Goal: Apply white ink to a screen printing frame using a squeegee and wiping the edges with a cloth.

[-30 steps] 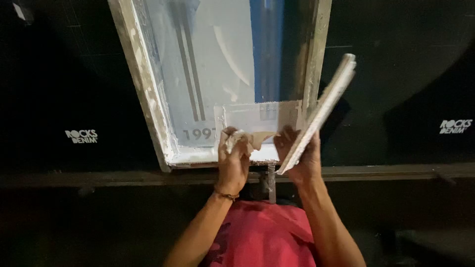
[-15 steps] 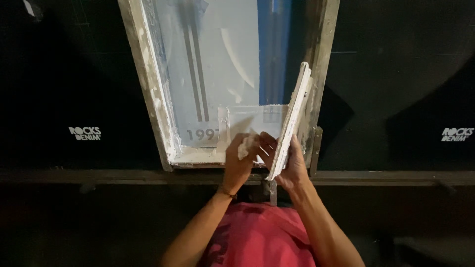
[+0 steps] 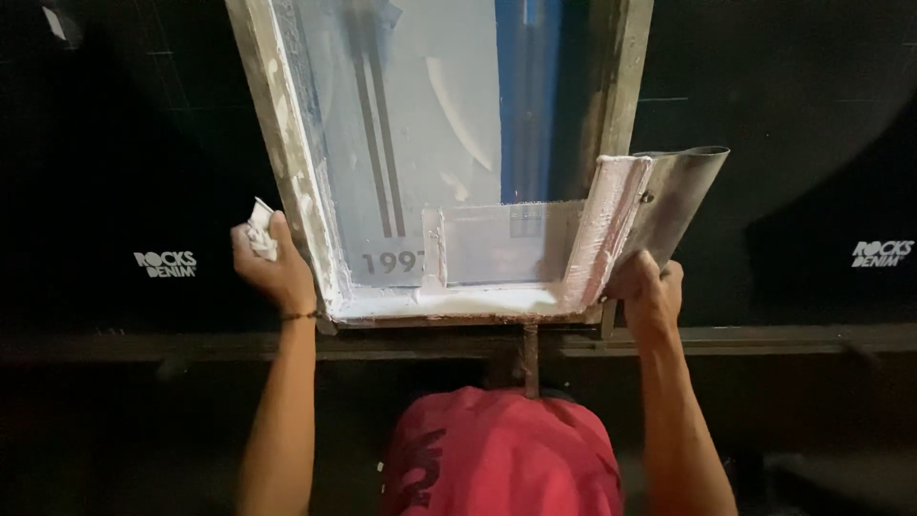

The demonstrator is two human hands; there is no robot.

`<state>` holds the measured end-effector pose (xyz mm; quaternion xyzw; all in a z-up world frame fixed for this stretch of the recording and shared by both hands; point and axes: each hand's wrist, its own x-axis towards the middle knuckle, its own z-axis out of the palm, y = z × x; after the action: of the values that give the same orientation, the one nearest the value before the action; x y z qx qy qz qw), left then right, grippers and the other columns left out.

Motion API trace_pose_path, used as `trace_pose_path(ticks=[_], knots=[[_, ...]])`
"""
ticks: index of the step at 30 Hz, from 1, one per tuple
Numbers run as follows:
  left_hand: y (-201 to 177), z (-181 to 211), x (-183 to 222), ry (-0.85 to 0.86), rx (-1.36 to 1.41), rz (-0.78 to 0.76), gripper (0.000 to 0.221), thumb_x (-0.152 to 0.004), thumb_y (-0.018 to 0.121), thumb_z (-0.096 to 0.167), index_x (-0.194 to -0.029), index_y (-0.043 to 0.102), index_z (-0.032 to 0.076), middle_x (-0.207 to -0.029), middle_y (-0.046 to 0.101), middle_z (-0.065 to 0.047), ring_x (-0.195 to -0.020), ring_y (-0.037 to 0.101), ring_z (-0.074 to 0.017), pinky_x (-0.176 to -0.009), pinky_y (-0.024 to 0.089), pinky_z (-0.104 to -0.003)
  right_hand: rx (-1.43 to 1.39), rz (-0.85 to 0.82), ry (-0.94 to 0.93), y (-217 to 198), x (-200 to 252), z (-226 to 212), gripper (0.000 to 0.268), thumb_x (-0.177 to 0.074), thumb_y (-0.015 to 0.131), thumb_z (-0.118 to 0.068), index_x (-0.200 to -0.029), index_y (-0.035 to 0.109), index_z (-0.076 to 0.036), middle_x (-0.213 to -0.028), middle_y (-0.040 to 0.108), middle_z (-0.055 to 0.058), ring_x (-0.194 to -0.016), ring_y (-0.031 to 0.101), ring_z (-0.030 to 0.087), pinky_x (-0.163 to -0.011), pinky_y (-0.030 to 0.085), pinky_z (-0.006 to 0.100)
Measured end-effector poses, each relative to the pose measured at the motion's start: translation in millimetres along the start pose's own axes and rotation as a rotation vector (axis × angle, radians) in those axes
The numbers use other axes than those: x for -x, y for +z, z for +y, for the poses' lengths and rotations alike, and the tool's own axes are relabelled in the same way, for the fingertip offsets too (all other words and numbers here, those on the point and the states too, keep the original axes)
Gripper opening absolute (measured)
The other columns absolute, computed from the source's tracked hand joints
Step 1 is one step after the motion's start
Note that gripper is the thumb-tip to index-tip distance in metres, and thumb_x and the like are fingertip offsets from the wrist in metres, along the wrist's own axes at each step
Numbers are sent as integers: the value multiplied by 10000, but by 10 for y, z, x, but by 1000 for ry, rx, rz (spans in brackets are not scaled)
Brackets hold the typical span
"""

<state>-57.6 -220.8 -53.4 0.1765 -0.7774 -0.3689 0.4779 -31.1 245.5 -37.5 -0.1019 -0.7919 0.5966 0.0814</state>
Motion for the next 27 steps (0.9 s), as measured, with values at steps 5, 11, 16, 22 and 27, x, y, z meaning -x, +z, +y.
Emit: trace_pose_path(ticks=[5, 11, 16, 22, 27], knots=[[189, -77, -68, -71, 81, -35, 96, -988, 679, 118, -992, 657, 24, -855, 627, -157, -872, 681, -279, -833, 504, -372, -30, 16, 17, 67, -126, 202, 584, -971, 579, -503, -516, 497, -146, -501, 428, 53, -527, 400, 165, -618, 393, 329], [336, -149, -58, -354, 314, -45, 221, -927, 661, 96, -1105, 699, -28, -1101, 673, -256, -1120, 615, -306, -1033, 427, -461, -63, -33, 10, 163, -158, 27, 659, -1024, 534, -539, -488, 504, -156, -463, 478, 44, -470, 419, 135, -574, 380, 269], [402, -73, -25, -512, 446, -19, 410, -987, 777, 186, -1273, 588, -38, -1379, 489, -306, -1362, 432, -408, -1161, 290, -555, -119, -69, -7, 203, -125, -67, 659, -1032, 544, -517, -476, 540, -165, -463, 460, -5, -485, 393, 85, -570, 365, 234], [344, -214, -69, -426, 498, -66, 292, -948, 778, 117, -1197, 696, -11, -1311, 603, -210, -1281, 571, -305, -1092, 442, -480, -49, -61, 21, 153, -183, 22, 632, -1008, 512, -481, -474, 573, -149, -444, 488, 35, -445, 407, 110, -533, 348, 253], [309, -319, -25, -436, 501, -98, 344, -973, 751, 112, -1250, 647, -64, -1331, 574, -270, -1318, 537, -380, -1127, 393, -533, 183, -67, -131, 188, -183, -93, 478, -922, 634, -239, -466, 535, -132, -445, 428, 89, -426, 390, 192, -535, 367, 335]])
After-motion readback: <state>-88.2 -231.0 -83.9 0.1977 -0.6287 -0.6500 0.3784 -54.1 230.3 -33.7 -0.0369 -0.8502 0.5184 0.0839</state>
